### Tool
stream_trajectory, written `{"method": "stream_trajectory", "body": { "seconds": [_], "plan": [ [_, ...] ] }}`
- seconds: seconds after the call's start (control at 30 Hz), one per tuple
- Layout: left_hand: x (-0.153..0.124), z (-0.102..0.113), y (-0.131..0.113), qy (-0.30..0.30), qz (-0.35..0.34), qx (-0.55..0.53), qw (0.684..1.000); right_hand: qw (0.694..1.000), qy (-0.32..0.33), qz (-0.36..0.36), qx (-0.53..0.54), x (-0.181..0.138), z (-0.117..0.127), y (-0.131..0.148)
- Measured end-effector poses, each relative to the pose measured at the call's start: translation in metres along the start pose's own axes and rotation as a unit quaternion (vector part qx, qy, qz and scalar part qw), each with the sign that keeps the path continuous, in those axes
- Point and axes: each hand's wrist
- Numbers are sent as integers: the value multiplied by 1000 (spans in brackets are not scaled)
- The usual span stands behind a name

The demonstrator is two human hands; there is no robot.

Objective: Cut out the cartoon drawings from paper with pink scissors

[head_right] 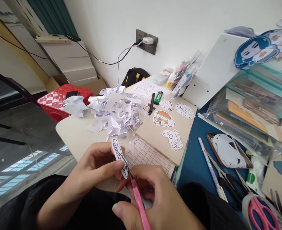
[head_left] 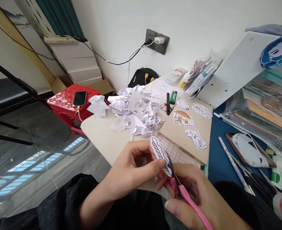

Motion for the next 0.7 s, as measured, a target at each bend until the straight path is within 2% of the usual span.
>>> {"method": "stream_trajectory", "body": {
  "seconds": [0.7],
  "plan": [
    [1,1,-1,13,8,34,999,999,-16,14,-31,3,-2,-2]
  ]
}}
Point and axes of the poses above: each hand's wrist, its own x-axis towards the middle knuckle, its own z-axis out of the back of the hand, y = z × x, and after that the axes turned 12 degrees about -z, right-handed
